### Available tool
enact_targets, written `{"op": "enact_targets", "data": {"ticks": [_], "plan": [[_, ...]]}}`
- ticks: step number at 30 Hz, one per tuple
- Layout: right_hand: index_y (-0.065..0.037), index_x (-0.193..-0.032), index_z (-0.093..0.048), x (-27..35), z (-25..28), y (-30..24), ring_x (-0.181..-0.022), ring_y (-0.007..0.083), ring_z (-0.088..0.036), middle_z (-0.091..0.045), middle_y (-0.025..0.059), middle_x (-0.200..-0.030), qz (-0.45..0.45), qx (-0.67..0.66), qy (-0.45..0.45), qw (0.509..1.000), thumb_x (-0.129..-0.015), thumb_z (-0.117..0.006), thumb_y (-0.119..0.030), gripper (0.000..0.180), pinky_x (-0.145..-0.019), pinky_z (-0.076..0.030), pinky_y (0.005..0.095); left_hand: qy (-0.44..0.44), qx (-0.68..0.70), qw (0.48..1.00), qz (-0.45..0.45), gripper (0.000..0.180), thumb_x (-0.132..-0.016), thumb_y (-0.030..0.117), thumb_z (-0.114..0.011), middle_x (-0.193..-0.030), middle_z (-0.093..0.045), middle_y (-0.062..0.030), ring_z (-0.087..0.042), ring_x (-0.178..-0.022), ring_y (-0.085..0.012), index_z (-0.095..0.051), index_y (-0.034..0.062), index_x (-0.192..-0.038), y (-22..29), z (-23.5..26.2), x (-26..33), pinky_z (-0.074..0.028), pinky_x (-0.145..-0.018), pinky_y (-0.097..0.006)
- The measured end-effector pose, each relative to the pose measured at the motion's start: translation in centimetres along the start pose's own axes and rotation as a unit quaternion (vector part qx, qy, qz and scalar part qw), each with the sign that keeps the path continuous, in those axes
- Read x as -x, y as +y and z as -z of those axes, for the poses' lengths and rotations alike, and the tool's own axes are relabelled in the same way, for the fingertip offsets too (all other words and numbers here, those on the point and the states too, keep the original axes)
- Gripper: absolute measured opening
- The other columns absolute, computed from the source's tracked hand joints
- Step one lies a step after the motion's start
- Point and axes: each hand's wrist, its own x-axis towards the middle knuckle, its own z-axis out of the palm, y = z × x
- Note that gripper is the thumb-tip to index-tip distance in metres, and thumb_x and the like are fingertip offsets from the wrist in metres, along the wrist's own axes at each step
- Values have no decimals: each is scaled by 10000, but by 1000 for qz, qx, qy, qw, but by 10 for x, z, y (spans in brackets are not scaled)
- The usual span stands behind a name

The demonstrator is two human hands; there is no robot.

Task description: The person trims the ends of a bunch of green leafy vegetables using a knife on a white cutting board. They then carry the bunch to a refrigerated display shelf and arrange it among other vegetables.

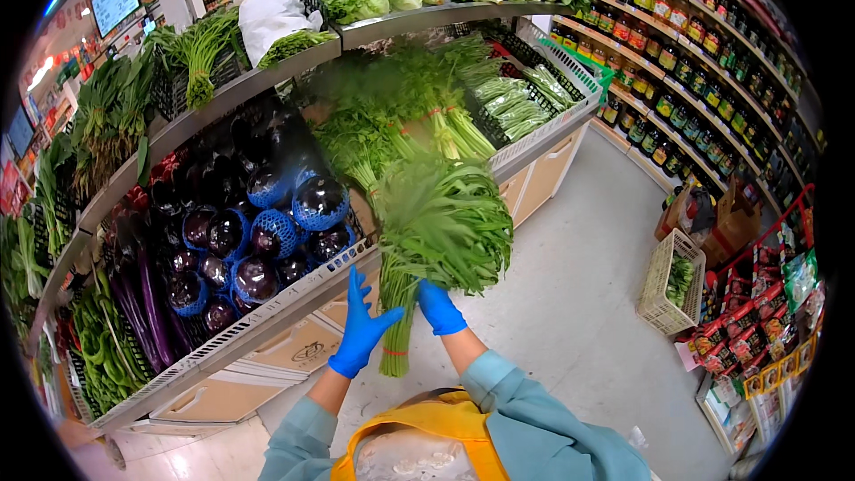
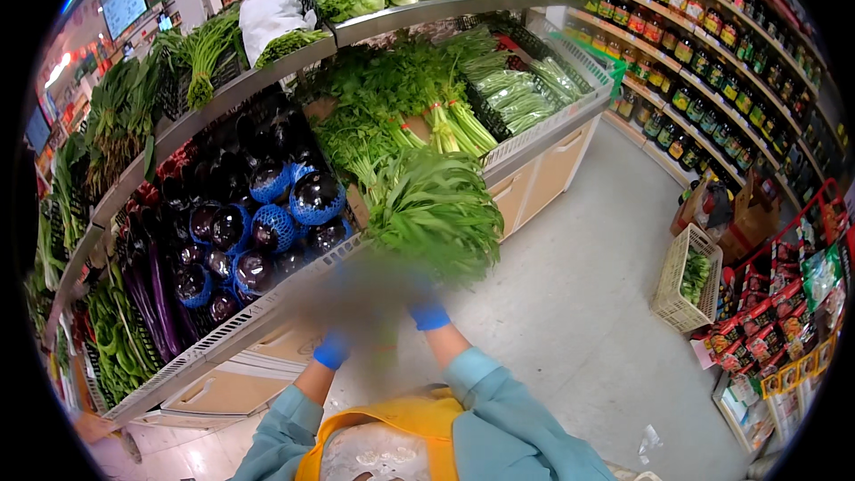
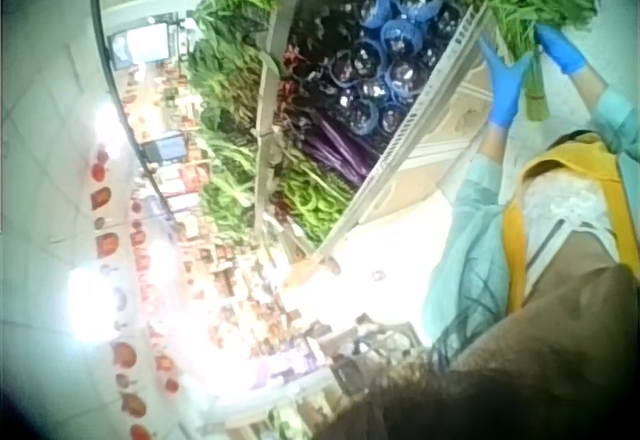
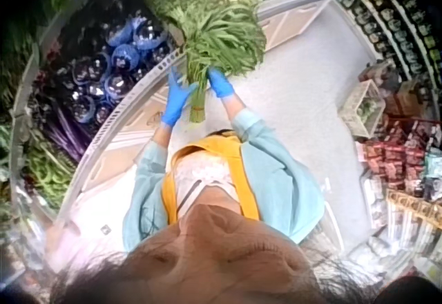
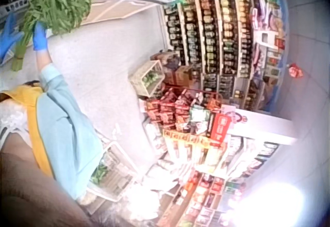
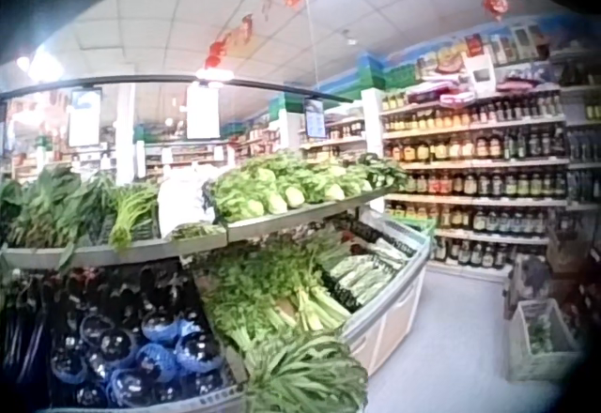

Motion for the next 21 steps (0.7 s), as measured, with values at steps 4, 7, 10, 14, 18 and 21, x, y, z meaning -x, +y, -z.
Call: {"op": "enact_targets", "data": {"ticks": [4, 7, 10, 14, 18, 21], "plan": [[-51, -1292, -416, 5, 9, -37, -1106, 215, -496, -499, 95, -1244, -11, -29, -9, 999, -943, -430, -163, 367, -940, -416, 347, 2, -78, 996, -47, 1142, -655, 281, -808, -1427, -197, -179, -268, -1295, -320, 2, 84, -1436, 55, -23, -21, -287, -1045, -429], [-49, -1288, -419, 7, 9, -47, -1094, 213, -503, -503, 93, -1236, -14, -40, -32, 999, -942, -432, -159, 364, -932, -421, 341, 48, 97, 968, -227, 888, -744, 139, -727, -1366, -318, -157, -381, -1226, -258, -138, 51, -1402, 71, -56, -42, -356, -1009, -374], [-47, -1285, -421, 11, 13, -54, -1082, 212, -509, -508, 91, -1229, -14, -41, -51, 998, -941, -434, -155, 361, -923, -427, 335, -35, 176, 977, -111, 640, -833, 60, -608, -1322, -392, -127, -436, -1174, -223, -246, 41, -1360, 4, -64, -62, -395, -975, -352], [-44, -1280, -425, 15, 21, -58, -1067, 209, -517, -515, 89, -1219, -16, -39, -63, 997, -940, -437, -150, 357, -911, -433, 328, -20, 360, 931, -62, 479, -896, 34, -494, -1294, -427, -93, -452, -1152, -214, -313, 81, -1336, -51, -75, -68, -426, -932, -349], [-41, -1276, -428, 17, 23, -56, -1051, 207, -526, -521, 86, -1209, -16, -34, -75, 996, -938, -439, -144, 353, -899, -440, 320, 21, 315, 947, -58, 466, -908, 64, -490, -1287, -432, -89, -459, -1142, -220, -314, 98, -1339, -88, -73, -82, -432, -924, -359], [-39, -1273, -431, 15, 26, -56, -1039, 205, -532, -526, 85, -1202, -13, -27, -77, 997, -938, -442, -140, 350, -890, -446, 314, 56, 371, 926, -47, 424, -933, 132, -469, -1279, -441, -86, -462, -1136, -222, -328, 85, -1330, -92, -77, -83, -435, -921, -361]]}}
